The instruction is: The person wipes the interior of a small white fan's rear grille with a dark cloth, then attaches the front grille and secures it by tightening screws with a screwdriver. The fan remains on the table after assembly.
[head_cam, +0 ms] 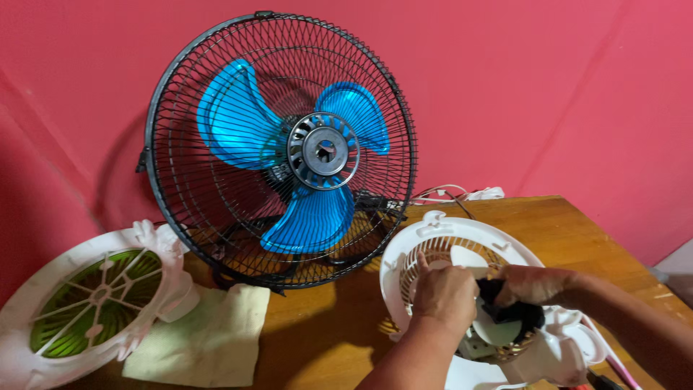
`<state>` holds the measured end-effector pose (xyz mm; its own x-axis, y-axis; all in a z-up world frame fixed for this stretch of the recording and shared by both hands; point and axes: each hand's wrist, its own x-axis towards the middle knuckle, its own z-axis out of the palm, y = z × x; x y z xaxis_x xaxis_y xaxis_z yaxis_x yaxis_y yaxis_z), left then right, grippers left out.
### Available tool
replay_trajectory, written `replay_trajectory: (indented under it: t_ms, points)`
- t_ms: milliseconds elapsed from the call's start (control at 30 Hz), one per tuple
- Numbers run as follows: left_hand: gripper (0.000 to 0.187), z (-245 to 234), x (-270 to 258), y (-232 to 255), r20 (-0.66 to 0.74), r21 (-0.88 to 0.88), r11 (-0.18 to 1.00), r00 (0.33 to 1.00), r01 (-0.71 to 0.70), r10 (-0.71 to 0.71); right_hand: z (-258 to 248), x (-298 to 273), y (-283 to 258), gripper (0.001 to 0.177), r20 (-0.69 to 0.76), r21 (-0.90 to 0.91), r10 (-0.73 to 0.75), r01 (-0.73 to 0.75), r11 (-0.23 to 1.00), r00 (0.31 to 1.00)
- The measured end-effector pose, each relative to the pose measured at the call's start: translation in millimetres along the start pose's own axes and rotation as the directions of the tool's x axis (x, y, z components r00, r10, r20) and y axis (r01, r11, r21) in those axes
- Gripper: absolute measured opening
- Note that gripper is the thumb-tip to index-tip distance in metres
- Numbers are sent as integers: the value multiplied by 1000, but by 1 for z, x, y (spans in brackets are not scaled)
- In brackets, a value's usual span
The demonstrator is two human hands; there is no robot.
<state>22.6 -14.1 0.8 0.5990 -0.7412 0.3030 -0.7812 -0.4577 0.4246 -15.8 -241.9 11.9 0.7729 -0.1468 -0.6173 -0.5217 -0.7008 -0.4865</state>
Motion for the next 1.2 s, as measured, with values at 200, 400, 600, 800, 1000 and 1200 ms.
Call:
replay_trajectory:
  t_ms: [200, 400, 600, 800, 1000, 1200]
  points:
    - [23, 13, 1, -3, -41, 99, 995, 999, -5, 9, 7, -32, -46, 19, 87, -266, 79, -53, 963, 993]
    - [22, 20, 3, -1, 5, 148, 988, 999, -41, 41, -30, -39, -46, 20, 23, -575, 64, -39, 817, 998]
    - [19, 21, 3, -4, -103, 86, 995, 993, -49, 58, -30, -6, -51, 40, -621, -408, -410, 171, 897, 668]
    - [20, 27, 0, -7, -53, 108, 993, 997, -47, 53, 36, 8, -45, 32, -637, -480, -472, 166, 861, 609]
    - [19, 28, 0, -8, -81, 93, 993, 993, -75, 82, 32, -10, -56, 38, -669, -406, -451, 218, 888, 590]
    - [18, 23, -2, -2, -102, 94, 990, 988, -105, 114, 43, -17, -58, 35, -703, -541, -490, 60, 839, 516]
